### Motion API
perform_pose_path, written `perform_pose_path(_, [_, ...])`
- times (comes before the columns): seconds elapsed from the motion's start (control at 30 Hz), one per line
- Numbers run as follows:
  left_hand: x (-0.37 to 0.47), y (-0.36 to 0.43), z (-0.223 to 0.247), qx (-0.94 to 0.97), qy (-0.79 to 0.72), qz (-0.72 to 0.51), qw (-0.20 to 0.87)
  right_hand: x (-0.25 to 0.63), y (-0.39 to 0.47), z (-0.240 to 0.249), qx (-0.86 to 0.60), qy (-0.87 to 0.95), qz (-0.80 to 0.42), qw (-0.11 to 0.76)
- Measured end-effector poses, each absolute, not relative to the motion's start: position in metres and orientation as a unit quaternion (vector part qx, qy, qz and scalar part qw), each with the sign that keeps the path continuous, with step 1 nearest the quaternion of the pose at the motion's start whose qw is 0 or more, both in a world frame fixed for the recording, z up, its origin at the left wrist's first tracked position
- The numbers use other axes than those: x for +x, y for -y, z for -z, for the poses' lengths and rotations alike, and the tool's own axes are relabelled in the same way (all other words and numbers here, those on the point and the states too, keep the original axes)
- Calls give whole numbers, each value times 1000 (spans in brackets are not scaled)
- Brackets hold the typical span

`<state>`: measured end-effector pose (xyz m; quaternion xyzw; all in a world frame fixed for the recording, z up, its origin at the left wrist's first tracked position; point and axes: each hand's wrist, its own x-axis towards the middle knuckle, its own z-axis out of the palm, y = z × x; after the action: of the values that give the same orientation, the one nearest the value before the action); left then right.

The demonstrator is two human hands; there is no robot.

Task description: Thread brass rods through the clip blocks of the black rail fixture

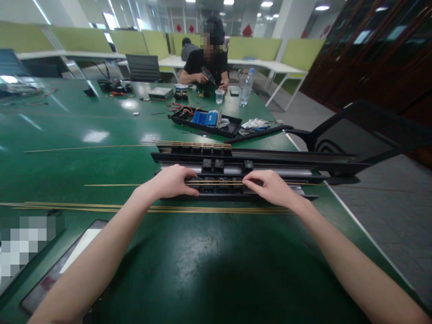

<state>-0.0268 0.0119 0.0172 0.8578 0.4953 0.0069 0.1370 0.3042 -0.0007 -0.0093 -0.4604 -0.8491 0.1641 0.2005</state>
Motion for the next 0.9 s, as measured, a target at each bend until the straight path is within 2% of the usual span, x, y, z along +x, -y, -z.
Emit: perform_pose_path(0.9, [-25, -11, -19, 857, -497, -1, 136, 323, -4, -6, -469, 836, -238, 157])
